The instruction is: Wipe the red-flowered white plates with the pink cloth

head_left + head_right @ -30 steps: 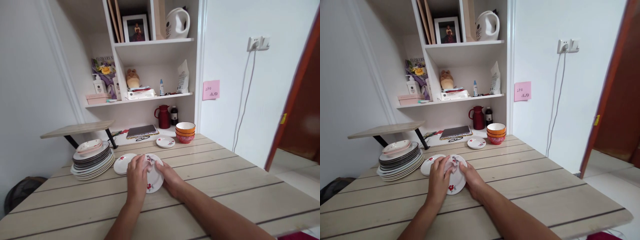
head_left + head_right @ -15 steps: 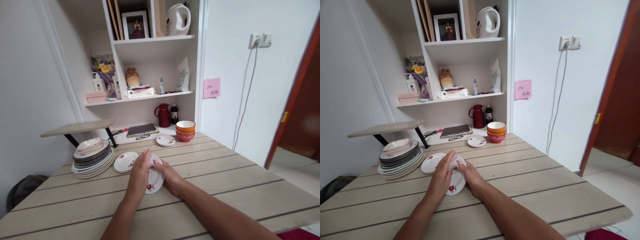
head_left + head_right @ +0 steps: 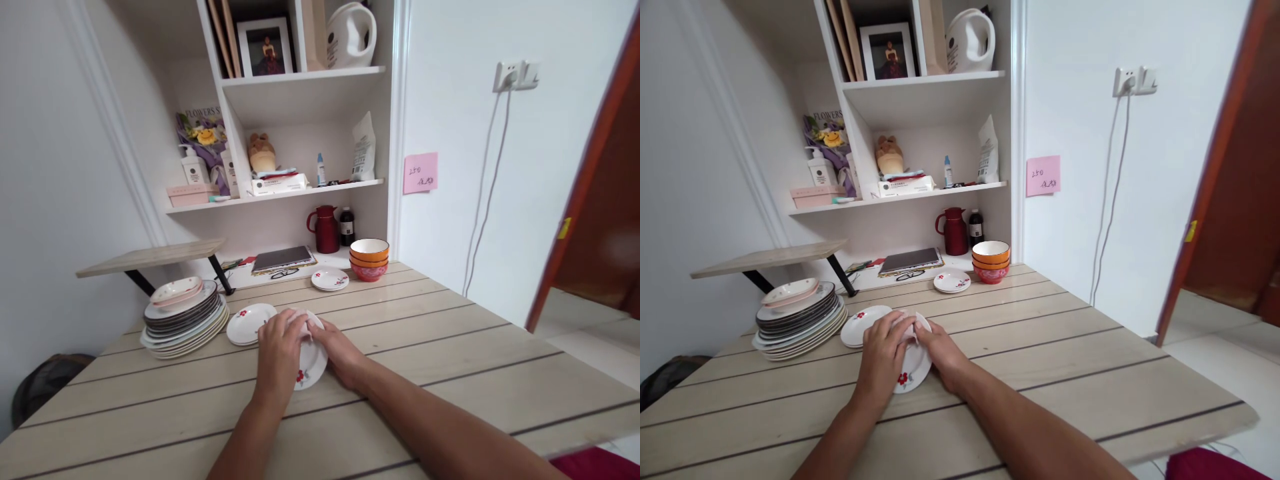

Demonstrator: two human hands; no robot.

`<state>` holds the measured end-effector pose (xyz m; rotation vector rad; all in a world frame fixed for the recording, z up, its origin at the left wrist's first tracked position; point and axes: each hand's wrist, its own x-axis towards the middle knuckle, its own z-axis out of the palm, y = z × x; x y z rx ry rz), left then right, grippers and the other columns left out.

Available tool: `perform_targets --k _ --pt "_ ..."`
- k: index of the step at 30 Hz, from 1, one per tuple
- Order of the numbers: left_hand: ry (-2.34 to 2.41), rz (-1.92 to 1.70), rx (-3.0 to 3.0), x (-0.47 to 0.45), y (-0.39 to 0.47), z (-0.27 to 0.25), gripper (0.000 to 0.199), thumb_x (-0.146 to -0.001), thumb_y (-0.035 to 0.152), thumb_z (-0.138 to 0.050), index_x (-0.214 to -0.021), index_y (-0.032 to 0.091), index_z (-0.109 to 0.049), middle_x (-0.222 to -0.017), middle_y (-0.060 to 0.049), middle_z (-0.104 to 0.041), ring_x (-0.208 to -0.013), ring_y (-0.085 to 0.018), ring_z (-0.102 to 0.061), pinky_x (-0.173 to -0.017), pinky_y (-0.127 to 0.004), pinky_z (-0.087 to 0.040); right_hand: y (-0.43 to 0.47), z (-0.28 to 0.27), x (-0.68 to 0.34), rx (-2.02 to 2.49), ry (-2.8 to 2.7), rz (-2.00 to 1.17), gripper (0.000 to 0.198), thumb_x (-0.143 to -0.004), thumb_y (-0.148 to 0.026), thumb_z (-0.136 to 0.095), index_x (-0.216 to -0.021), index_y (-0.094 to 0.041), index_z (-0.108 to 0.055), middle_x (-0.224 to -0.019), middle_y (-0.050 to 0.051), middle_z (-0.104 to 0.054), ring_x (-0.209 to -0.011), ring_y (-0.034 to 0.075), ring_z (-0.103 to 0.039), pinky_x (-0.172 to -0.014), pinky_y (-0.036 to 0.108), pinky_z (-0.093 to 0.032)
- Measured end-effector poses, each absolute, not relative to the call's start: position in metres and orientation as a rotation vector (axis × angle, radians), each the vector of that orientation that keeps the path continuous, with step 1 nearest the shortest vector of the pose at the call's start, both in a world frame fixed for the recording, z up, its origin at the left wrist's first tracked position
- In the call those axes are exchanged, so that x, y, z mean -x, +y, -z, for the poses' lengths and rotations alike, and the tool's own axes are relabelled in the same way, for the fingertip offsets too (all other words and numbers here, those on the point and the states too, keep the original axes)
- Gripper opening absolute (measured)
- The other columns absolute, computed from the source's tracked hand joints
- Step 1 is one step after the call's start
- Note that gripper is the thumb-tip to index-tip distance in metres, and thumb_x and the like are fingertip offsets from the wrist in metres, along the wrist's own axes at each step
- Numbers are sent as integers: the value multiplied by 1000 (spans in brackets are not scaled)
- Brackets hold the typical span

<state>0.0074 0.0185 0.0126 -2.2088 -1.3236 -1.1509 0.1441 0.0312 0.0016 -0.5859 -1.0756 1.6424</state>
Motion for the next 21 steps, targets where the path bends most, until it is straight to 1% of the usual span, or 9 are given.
perform_targets --k 3,5,8,13,16,19,21 --pt "-1256 1186 2266 -7 23 -9 50 -82 2 -45 -125 25 -58 -124 -8 -63 -118 -24 -55 -99 -43 -41 32 -1 -145 550 -1110 -1605 48 -77 -55 -70 -105 -16 -65 -91 6 -72 -82 20 -64 -79 32 -46" --pt "-1194 1205 2274 -7 24 -7 50 -83 1 -42 -126 24 -57 -124 -8 -64 -118 -22 -56 -101 -42 -41 33 -1 -146 534 -1142 -1564 46 -78 -55 -69 -102 -15 -66 -93 6 -72 -85 20 -63 -81 32 -45" --pt "-1125 1174 2251 -7 24 -7 44 -87 4 -41 -122 22 -59 -123 -7 -66 -117 -21 -58 -102 -42 -42 32 -3 -146 545 -1170 -1533 45 -78 -55 -68 -98 -15 -67 -92 6 -72 -85 20 -63 -83 33 -45" --pt "-1275 1079 2084 -7 19 -15 30 -92 13 -47 -117 22 -61 -120 -6 -69 -111 -22 -62 -108 -49 -33 32 -2 -143 614 -1051 -1571 45 -77 -55 -69 -97 -15 -67 -83 7 -73 -73 21 -66 -75 33 -48" --pt "-1316 1031 2010 -5 19 -16 29 -92 17 -51 -119 20 -60 -119 -8 -69 -109 -23 -63 -105 -48 -38 33 0 -141 620 -959 -1581 44 -77 -51 -69 -101 -15 -66 -84 7 -74 -73 22 -68 -73 34 -50" --pt "-1368 1005 1945 -6 20 -13 30 -91 18 -52 -120 17 -60 -119 -11 -67 -108 -26 -62 -94 -43 -48 35 -3 -142 660 -857 -1562 37 -81 -46 -66 -101 -15 -65 -83 8 -75 -71 22 -68 -71 34 -52" --pt "-1374 996 1961 -9 20 -9 30 -91 18 -52 -120 16 -61 -119 -12 -67 -107 -26 -63 -90 -41 -51 36 -7 -145 733 -757 -1543 32 -84 -43 -63 -100 -15 -64 -81 7 -74 -68 22 -68 -69 35 -53"
